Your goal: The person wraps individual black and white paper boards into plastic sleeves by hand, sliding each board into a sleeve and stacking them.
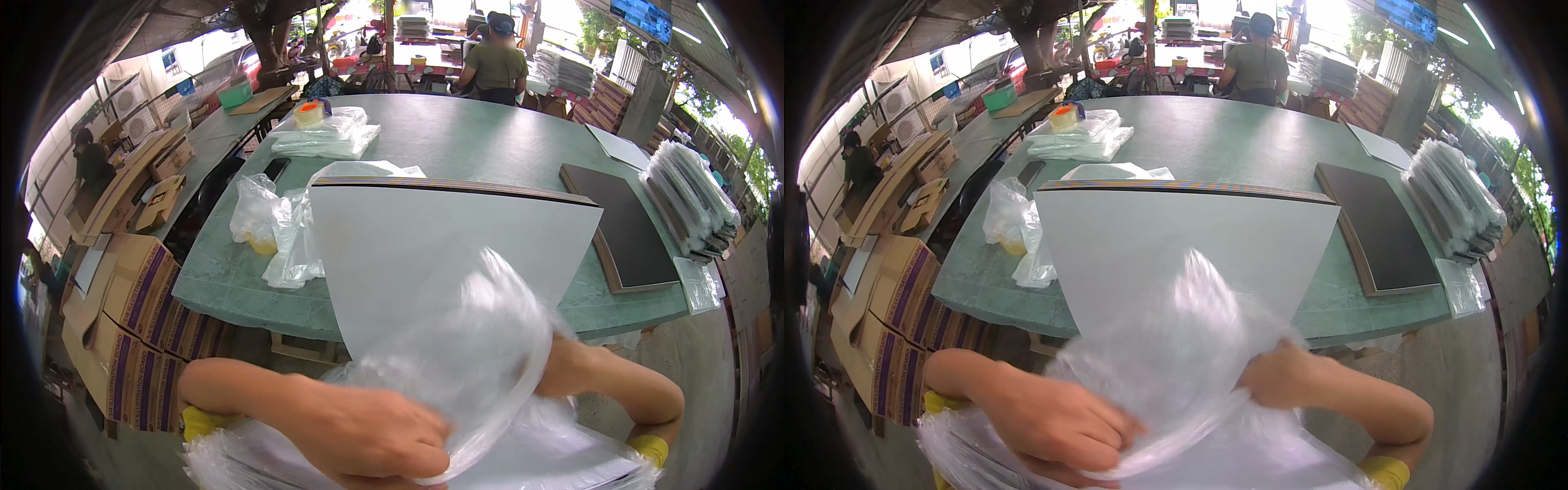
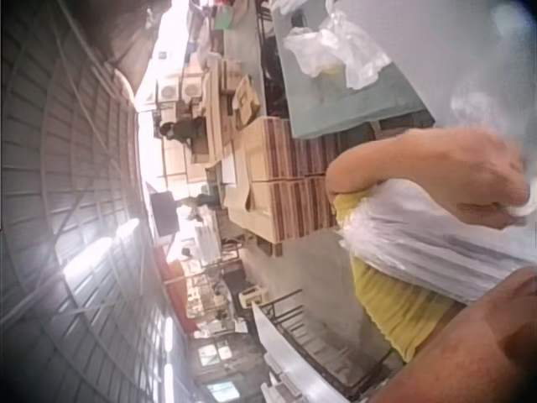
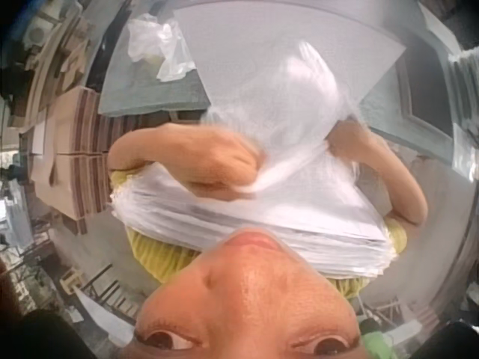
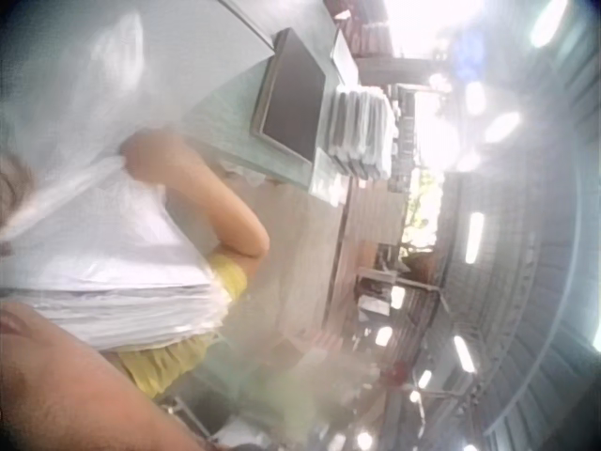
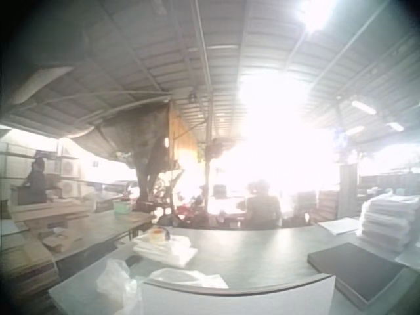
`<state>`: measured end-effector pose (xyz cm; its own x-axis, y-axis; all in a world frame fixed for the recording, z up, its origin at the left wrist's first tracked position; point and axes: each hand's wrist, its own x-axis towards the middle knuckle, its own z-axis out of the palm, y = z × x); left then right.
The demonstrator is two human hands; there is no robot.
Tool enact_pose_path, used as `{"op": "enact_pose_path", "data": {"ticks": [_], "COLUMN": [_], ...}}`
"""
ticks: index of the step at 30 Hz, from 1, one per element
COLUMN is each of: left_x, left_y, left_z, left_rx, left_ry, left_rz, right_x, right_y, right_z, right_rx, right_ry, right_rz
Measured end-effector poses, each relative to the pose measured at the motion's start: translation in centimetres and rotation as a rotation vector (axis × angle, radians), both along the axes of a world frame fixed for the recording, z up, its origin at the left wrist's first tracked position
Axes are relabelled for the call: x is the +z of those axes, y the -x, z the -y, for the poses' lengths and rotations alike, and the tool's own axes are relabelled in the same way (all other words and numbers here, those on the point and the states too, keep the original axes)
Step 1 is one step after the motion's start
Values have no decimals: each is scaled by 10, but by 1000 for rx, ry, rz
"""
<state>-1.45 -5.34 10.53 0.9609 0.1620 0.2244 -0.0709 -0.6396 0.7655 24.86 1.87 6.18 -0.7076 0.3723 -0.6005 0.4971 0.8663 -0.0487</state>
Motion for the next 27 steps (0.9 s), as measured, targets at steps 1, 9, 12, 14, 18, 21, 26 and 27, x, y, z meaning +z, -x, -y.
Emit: {"op": "enact_pose_path", "data": {"ticks": [1, 9, 12, 14, 18, 21, 26, 27], "left_x": [-4, -72, -14, -3, -33, -40, -75, -90], "left_y": [-6, 81, 50, 27, 21, 54, 105, 114], "left_z": [-2, -46, -35, -3, -11, -48, -53, -57], "left_rx": [-11, 830, 964, 651, 511, 923, 990, 1020], "left_ry": [156, -472, -75, -710, -185, -222, -1294, -1175], "left_rz": [-342, -859, -138, -474, -855, -1077, -1187, -1183], "right_x": [8, 49, 73, 48, -6, 2, -2, -6], "right_y": [1, -20, 7, 2, -73, -45, -13, -13], "right_z": [-7, 15, 22, -24, -68, -56, -38, -34], "right_rx": [29, 6, -159, -116, -318, -190, -118, -202], "right_ry": [-138, 693, 454, -150, -647, -835, -864, -650], "right_rz": [140, -713, 164, 237, -371, -404, -270, -102]}}
